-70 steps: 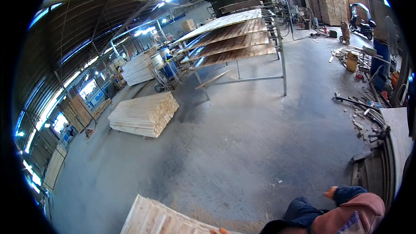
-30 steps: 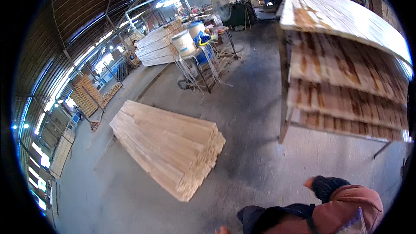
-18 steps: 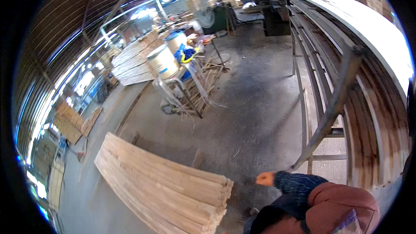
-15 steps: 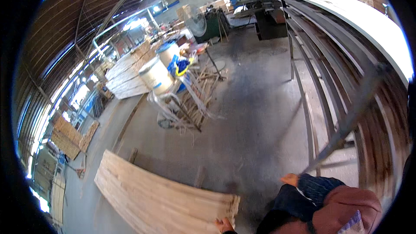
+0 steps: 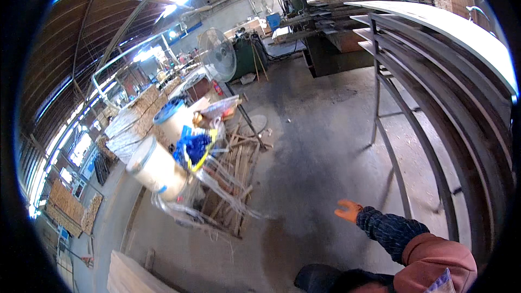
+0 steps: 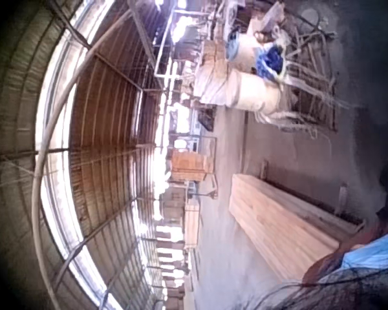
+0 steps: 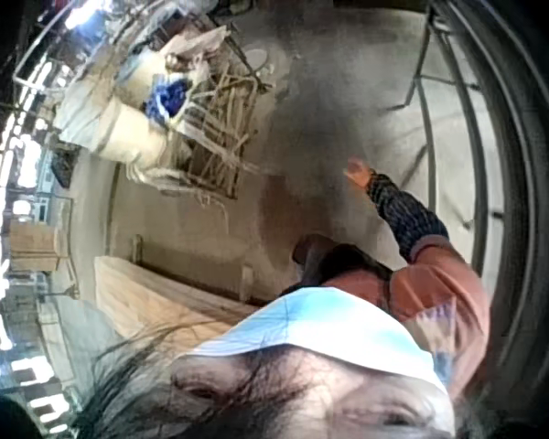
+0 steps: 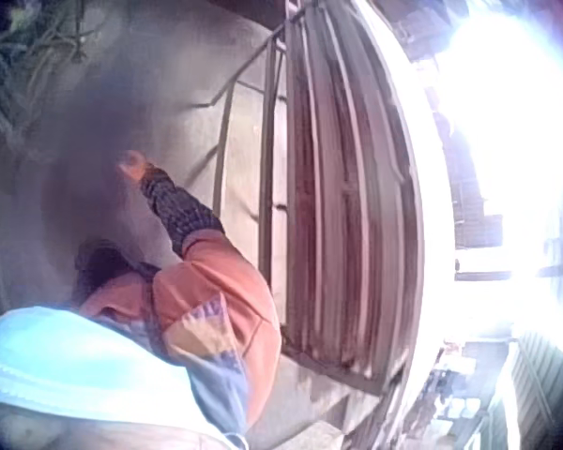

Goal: The person uses a large wrench to tighten clamps on a wooden panel, then carries the panel to a machine and feeds long wooden strips into the rollers.

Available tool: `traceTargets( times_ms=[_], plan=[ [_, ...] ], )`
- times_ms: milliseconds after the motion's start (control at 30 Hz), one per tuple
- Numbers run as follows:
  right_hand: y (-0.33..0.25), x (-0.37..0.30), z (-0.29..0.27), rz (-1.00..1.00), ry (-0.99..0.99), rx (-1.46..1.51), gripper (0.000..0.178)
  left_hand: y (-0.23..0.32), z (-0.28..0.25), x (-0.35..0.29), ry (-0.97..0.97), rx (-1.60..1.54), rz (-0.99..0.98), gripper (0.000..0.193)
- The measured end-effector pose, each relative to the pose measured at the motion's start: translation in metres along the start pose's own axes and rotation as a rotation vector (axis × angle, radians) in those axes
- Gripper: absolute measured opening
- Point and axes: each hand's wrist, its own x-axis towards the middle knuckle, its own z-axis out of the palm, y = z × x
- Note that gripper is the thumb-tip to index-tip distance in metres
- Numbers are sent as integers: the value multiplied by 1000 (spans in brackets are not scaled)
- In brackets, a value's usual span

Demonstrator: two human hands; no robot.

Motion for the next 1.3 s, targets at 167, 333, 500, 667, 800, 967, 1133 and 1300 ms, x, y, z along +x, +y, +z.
traceTargets(
  times_ms=[167, 333, 500, 667, 800, 967, 1133, 1300],
  plan=[
    [58, 237, -37, -54, 181, 81, 82, 131, 109, 108, -53, 87, -26, 67],
    [296, 221, -110, 373, 38, -626, 48, 319, 254, 215, -168, 53, 27, 63],
    [269, 268, -148, 615, -500, -769, 42, 517, 396, 335, -142, -13, 209, 58],
    [232, 480, -254, 571, -407, -788, 38, 686, 583, 379, -241, -132, 244, 54],
    [152, 748, -377, 247, -104, -886, 35, 736, 682, 412, -315, -23, 105, 51],
    [-185, 1076, -451, 7, 370, -61, 58, 798, 720, 500, -196, 104, -51, 46],
    [-147, 1247, -508, 137, 415, 40, 35, 946, 843, 602, -237, 120, 30, 42],
    [32, 1198, -523, 510, -242, -794, 30, 1197, 1046, 699, -368, -38, 292, 38]
  ],
)
